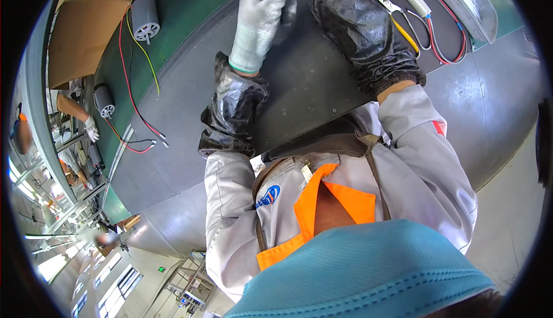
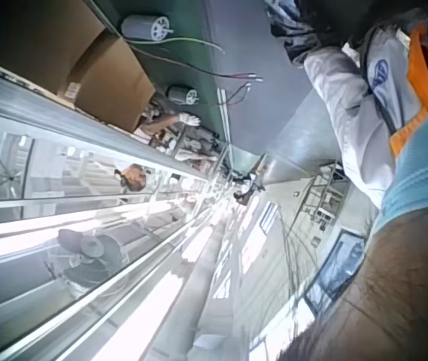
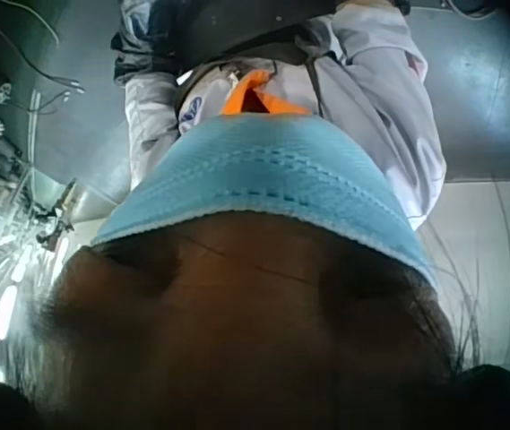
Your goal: Connecting and securing electrical wires to small electric motors at an assembly station.
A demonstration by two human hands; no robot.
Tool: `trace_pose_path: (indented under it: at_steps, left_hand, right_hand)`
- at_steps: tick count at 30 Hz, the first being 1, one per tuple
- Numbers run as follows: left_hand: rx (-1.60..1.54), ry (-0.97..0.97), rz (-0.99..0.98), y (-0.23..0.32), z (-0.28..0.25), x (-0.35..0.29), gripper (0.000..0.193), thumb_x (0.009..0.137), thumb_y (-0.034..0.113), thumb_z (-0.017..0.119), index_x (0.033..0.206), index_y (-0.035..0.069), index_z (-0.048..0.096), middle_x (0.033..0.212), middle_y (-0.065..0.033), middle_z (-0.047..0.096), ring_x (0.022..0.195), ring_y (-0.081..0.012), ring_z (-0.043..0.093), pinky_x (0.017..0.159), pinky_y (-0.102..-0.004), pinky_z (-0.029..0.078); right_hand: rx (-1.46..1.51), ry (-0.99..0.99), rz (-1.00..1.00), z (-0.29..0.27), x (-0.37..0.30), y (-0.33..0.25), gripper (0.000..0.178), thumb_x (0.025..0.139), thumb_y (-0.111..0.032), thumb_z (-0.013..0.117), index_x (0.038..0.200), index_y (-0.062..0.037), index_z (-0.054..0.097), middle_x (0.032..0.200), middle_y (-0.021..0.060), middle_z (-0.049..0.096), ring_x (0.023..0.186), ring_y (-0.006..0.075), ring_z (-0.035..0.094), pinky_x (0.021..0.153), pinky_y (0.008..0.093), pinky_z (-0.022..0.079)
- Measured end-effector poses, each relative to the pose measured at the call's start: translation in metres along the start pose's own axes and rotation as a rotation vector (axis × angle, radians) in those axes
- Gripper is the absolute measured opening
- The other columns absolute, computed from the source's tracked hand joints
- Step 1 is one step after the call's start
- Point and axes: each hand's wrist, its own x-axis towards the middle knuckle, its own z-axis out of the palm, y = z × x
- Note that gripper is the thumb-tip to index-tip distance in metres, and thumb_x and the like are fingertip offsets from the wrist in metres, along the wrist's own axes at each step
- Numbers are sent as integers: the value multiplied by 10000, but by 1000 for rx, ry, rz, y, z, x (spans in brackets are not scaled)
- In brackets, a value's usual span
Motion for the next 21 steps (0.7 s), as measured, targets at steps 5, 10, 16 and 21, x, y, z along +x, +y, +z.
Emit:
trace_pose_path:
  at_steps: [5,10,16,21]
  left_hand:
    - [280,43,472,-6,15,2,304,903,65,714,1184,45,600,838,-17,624,751,-176,642,717,-289,533]
    - [1127,328,926,5,8,-13,205,816,78,770,1007,84,696,921,-117,696,767,-314,676,698,-367,543]
    - [1543,214,869,0,14,-15,230,864,172,775,1077,103,722,904,-84,680,785,-305,654,682,-399,518]
    - [1429,180,1058,-13,16,-14,204,867,214,781,1047,149,710,685,-56,597,526,-263,615,491,-367,494]
  right_hand:
    - [-42,-7,29,2,4,0,138,1022,-86,579,1107,-17,664,887,107,726,687,204,700,606,322,582]
    - [-8,-112,94,18,5,19,115,1015,-83,586,1070,-19,665,829,101,711,639,200,683,564,324,567]
    - [-943,118,-232,14,-9,15,200,939,-175,605,912,-16,724,842,162,741,760,308,726,700,423,580]
    - [-1503,98,-267,25,-20,-3,229,907,-225,594,943,-59,748,946,233,730,920,408,710,834,503,568]
